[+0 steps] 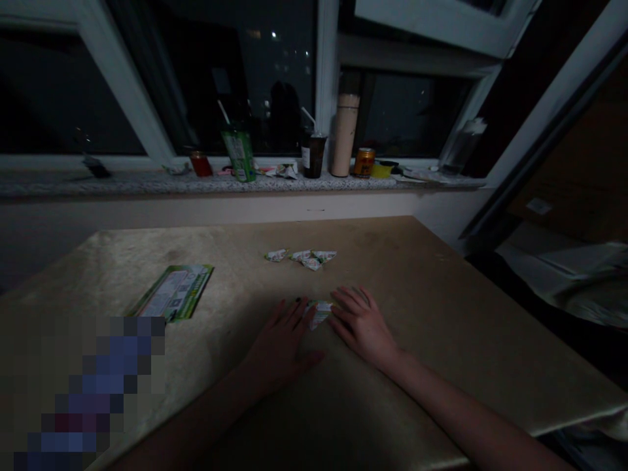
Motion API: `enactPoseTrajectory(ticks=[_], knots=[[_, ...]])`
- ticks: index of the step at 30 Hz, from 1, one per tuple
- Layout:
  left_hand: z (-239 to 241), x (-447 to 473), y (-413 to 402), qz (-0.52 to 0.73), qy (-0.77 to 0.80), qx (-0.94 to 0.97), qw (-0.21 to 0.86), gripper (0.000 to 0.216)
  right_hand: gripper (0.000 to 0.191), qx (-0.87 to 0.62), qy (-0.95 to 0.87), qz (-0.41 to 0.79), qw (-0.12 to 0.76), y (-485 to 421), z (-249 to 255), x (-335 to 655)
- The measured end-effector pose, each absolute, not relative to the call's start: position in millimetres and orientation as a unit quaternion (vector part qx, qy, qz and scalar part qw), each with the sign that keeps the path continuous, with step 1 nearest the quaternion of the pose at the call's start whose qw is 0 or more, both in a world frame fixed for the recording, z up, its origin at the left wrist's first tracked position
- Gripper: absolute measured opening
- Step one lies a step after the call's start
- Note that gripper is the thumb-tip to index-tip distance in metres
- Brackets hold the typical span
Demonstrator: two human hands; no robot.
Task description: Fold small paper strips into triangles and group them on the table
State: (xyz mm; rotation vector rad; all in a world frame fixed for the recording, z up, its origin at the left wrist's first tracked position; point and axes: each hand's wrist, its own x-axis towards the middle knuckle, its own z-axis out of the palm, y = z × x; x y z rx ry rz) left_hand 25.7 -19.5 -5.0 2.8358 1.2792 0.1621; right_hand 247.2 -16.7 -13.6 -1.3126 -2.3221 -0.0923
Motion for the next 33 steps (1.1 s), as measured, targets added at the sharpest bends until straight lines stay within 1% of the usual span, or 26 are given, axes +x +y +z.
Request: enactPoseTrajectory(ticks=[5, 11, 21, 27, 33], knots=[[-5.5, 25.8, -19.7, 0.062, 0.413, 0.909, 0.010, 0.075, 0.027, -0.475, -0.848, -0.040, 0.233, -18.6, -11.9, 245.8], [-4.6, 27.0, -19.4, 0.050, 0.411, 0.910, 0.010, 0.075, 0.034, -0.471, -0.856, -0.032, 0.212, -17.7, -12.6, 246.4], [-4.5, 24.3, -25.2, 0.058, 0.480, 0.875, -0.032, 0.072, 0.033, -0.483, -0.850, -0.026, 0.209, -17.3, -12.3, 246.9], [-4.5, 26.9, -29.3, 0.058, 0.501, 0.860, -0.076, 0.069, 0.033, -0.487, -0.847, -0.030, 0.211, -17.1, -14.0, 247.1], [-6.6, 27.3, -30.9, 0.045, 0.500, 0.860, -0.091, 0.066, 0.032, -0.488, -0.844, -0.036, 0.220, -17.0, -15.5, 248.3]])
